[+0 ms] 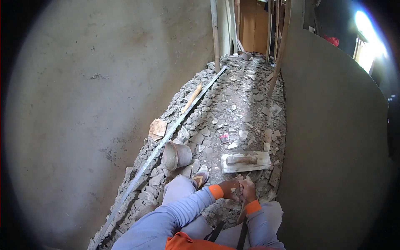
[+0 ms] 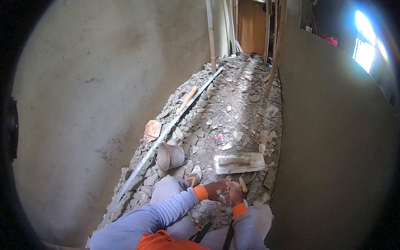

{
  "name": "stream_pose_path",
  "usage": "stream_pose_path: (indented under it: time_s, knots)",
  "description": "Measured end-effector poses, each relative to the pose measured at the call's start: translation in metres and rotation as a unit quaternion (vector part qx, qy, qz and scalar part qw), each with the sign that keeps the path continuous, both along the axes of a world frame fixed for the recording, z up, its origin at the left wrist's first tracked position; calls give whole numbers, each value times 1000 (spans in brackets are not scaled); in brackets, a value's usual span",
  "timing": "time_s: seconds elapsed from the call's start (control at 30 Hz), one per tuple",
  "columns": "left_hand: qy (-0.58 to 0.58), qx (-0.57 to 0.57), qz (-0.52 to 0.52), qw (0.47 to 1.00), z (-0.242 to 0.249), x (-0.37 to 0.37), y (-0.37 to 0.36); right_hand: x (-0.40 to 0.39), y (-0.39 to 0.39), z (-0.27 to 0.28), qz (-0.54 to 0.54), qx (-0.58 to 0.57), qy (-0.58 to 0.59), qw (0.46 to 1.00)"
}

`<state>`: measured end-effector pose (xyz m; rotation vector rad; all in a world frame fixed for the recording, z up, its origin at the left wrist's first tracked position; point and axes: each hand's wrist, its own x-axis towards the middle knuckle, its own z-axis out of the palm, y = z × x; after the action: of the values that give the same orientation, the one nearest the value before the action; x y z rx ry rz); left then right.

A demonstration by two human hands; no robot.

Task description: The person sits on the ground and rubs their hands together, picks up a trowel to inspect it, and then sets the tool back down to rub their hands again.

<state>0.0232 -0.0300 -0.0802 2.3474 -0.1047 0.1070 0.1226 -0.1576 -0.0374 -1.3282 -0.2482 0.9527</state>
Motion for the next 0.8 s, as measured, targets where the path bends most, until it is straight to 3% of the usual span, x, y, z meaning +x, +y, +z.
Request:
stream_pose_path:
  time_s: [0.17, 0.27, 0.43, 0.63, 0.73, 0.8]
  knots:
    - [84, -35, 13, 996, 2, 6, 1, -3, 2, 12, -12, 12, 24, 1000]
    - [62, 2, 36, 997, -1, 7, 3, -4, 1, 14, -14, 19, 8, 1000]
    - [4, 63, 11, 998, -4, 8, 4, -3, 1, 18, -22, 25, 87, 996]
    - [-56, -23, -18, 998, 10, 11, -2, 5, -4, -1, -35, 83, 131, 987]
    - [5, -136, -20, 991, 34, 12, -8, 8, -4, -4, -27, 102, 132, 986]
    - [-20, -135, -25, 990, 32, 13, -6, 8, -2, -3, -34, 130, 141, 981]
